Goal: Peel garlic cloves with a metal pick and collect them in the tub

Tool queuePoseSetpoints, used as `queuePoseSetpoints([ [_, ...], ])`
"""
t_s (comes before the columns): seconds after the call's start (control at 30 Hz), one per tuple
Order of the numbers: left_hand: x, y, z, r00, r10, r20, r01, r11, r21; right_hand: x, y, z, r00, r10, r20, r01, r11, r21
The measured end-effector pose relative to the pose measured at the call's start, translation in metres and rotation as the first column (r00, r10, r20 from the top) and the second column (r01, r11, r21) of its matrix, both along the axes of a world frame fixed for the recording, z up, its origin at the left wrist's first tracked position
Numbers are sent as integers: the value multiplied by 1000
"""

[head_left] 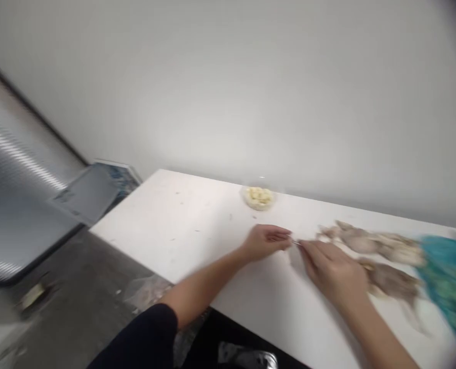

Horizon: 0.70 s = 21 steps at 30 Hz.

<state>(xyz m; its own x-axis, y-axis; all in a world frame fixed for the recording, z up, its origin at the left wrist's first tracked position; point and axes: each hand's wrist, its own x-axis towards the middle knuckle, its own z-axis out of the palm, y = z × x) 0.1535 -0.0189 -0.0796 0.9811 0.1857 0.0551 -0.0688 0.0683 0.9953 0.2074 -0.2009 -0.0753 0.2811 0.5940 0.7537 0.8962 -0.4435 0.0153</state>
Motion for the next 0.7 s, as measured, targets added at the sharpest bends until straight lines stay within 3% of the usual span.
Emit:
queuePoseSetpoints([
  [0.1,3,5,4,1000,-24,6,23,996,91,4,7,17,985,-174,23,175,981,-83],
  [0.17,1,8,8,1000,-2,30,-7,955,296,7,14,19,960,-275,-59,261,949,-180],
  [0.27,-3,10,11,989,-25,149,-73,784,616,7,18,23,894,-406,-192,287,845,-451],
  [0.37,-2,13,9,978,-98,186,-79,648,757,5,17,28,833,-480,-277,240,763,-600],
  [0.47,0,16,6,971,-124,204,-82,628,774,5,18,31,798,-506,-327,216,747,-628],
  [0.7,-1,19,7,977,-60,204,-123,624,772,5,19,32,783,-510,-355,209,754,-622],
])
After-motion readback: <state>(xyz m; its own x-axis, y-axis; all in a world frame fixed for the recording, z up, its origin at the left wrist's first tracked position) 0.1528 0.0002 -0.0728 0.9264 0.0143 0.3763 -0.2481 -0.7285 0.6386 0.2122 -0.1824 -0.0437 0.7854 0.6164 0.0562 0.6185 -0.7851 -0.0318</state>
